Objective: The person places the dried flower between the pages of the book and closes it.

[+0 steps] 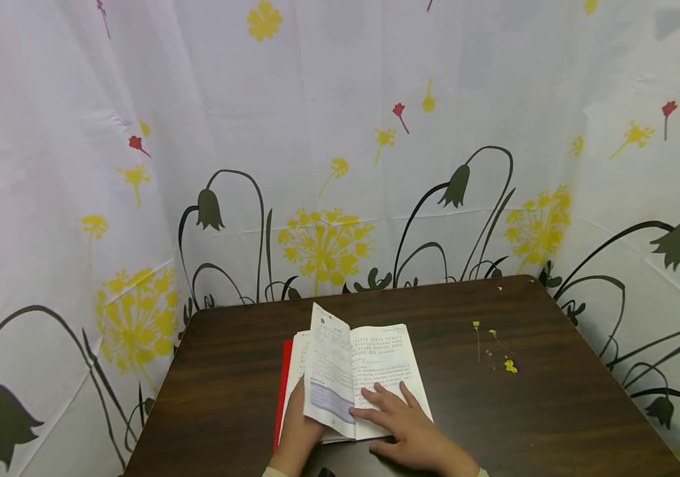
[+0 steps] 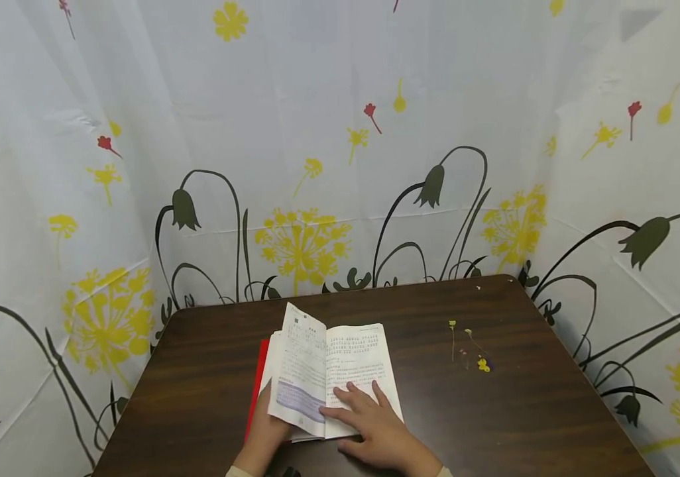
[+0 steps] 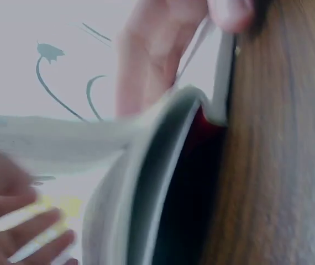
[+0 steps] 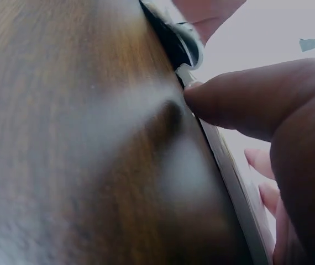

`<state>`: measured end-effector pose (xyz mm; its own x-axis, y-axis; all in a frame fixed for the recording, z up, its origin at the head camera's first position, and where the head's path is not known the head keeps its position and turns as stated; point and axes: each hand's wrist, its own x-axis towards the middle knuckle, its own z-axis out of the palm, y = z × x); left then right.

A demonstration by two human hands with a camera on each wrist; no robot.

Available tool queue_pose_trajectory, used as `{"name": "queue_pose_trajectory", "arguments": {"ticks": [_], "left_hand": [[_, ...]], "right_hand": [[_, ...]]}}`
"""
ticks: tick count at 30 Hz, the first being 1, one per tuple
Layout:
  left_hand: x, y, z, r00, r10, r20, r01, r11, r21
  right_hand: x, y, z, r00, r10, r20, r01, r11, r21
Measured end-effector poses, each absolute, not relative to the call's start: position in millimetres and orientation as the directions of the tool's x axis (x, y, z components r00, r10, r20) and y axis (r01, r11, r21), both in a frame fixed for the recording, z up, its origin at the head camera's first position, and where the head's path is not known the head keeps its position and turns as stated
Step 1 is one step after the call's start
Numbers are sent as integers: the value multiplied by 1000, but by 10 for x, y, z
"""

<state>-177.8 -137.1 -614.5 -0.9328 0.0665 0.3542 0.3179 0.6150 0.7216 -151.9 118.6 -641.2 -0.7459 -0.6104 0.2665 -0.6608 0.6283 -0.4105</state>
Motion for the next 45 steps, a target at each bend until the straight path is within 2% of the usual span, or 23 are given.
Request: {"name": "queue_pose_trajectory", "arguments": {"ticks": [2, 5, 6, 9, 10, 11, 12, 13, 15, 17, 19, 21, 25, 29, 39, 45], "left_hand": [[-1803, -1345, -6092, -893, -41, 448, 374, 484, 791], [-1798, -1319, -5985, -769, -120, 627, 528, 434, 730], [-1788, -1316, -5945, -695, -129, 707, 602, 433, 671], [-1758, -1297, -5818, -417, -99, 903, 788, 456, 414], [-1747, -1287, -5784, -349, -65, 935, 820, 462, 338], [-1733, -1274, -5757, -317, -18, 948, 836, 467, 289], [-1717, -1260, -5735, -323, 42, 946, 841, 471, 266], [-1697, -1245, -5722, -367, 114, 923, 834, 481, 272], [-1665, -1225, -5747, -516, 276, 811, 786, 529, 320], [-1654, -1219, -5822, -666, 397, 632, 705, 612, 358], [-1675, -1227, -5931, -747, 460, 481, 643, 683, 346], [-1702, -1228, -6033, -789, 469, 396, 602, 720, 346], [-1726, -1214, -6169, -837, 473, 274, 547, 740, 393], [-1722, -1198, -6245, -845, 501, 188, 522, 695, 494], [-1695, -1179, -6309, -879, 464, 111, 446, 716, 537], [-1693, -1182, -6295, -873, 470, 132, 459, 697, 551]], "right_hand": [[-1515, 1184, -6417, -751, -612, 249, -654, 633, -415], [-1504, 1174, -6420, -762, -610, 219, -636, 642, -428], [-1500, 1172, -6422, -763, -610, 213, -634, 644, -428], [-1493, 1166, -6415, -761, -611, 218, -639, 650, -411], [-1492, 1166, -6411, -757, -612, 227, -646, 653, -395], [-1493, 1167, -6406, -753, -614, 237, -653, 653, -383], [-1493, 1168, -6400, -747, -616, 251, -662, 651, -372], [-1496, 1169, -6397, -742, -618, 260, -668, 650, -361], [-1502, 1173, -6399, -732, -622, 277, -680, 645, -348], [-1512, 1172, -6401, -732, -619, 284, -680, 637, -364], [-1518, 1173, -6397, -740, -608, 288, -671, 631, -390], [-1522, 1182, -6403, -754, -593, 282, -652, 624, -431], [-1522, 1207, -6407, -772, -574, 273, -626, 613, -482], [-1529, 1212, -6407, -779, -566, 269, -616, 610, -499], [-1463, 1167, -6406, -775, -548, 316, -632, 662, -403], [-1458, 1159, -6407, -782, -535, 319, -623, 683, -382]]}}
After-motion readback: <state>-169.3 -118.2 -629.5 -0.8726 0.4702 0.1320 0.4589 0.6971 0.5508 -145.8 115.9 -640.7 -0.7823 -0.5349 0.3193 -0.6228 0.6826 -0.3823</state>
